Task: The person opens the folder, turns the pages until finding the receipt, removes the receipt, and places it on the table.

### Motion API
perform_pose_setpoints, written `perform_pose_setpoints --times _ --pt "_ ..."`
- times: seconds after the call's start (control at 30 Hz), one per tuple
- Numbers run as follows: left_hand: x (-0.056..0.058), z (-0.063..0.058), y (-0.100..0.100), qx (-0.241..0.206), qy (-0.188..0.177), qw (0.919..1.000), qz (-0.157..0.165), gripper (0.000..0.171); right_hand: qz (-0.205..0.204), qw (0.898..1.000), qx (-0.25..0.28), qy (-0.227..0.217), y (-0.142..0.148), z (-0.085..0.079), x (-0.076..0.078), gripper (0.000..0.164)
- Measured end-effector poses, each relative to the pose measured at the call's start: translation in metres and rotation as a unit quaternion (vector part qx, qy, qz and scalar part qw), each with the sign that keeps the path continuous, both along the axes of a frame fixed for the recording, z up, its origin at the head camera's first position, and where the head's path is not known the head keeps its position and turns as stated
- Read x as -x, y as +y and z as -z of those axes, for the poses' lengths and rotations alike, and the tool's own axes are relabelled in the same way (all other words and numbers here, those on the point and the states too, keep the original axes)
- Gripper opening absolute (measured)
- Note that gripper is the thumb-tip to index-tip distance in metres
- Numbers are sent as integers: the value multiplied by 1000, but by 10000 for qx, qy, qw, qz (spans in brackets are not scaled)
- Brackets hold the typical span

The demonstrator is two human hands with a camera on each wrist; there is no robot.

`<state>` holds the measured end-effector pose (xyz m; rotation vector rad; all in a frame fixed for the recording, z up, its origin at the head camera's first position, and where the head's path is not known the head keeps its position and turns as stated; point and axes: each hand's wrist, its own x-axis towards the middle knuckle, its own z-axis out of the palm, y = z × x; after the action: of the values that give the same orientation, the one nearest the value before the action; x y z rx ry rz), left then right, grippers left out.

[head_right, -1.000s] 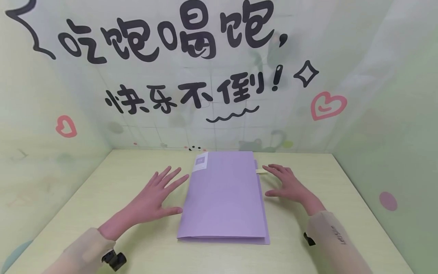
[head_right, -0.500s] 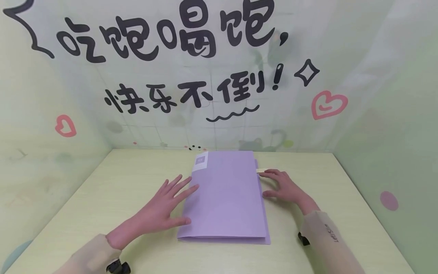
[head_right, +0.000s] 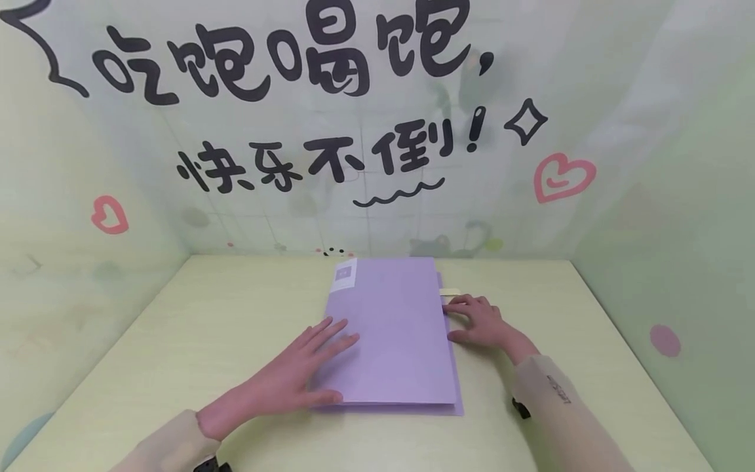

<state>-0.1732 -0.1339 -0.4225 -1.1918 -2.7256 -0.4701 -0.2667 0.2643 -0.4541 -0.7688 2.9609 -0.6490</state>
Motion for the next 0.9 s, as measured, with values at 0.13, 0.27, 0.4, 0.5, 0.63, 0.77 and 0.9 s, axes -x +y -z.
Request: perform_pose_setpoints --times 0.13,0.27,0.4,0.5,0.63,0.77,0.9 --pt "-1 1 4 17 11 9999 148 88 -54 10000 -2 -18 -2 -1 3 58" --pt "-2 4 7 63 48 9997 238 88 -55 9999 -82 -88 -2 -1 8 61" --pt "-5 5 11 95 117 9995 283 90 -43 9998 -115 -159 -1 -2 11 63" --pt "-6 7 14 59 174 9993 319 91 2 9996 -97 -257 -1 -3 10 64" --pt "-6 9 20 -135 -33 9992 381 91 79 9994 -60 -346 0 -3 8 65" --pt "-9 11 25 -349 -373 9984 240 89 73 9992 22 -397 -1 -3 6 64" --pt "-14 12 32 -444 -497 9978 43 84 72 9989 70 -458 -2 -2 4 68"
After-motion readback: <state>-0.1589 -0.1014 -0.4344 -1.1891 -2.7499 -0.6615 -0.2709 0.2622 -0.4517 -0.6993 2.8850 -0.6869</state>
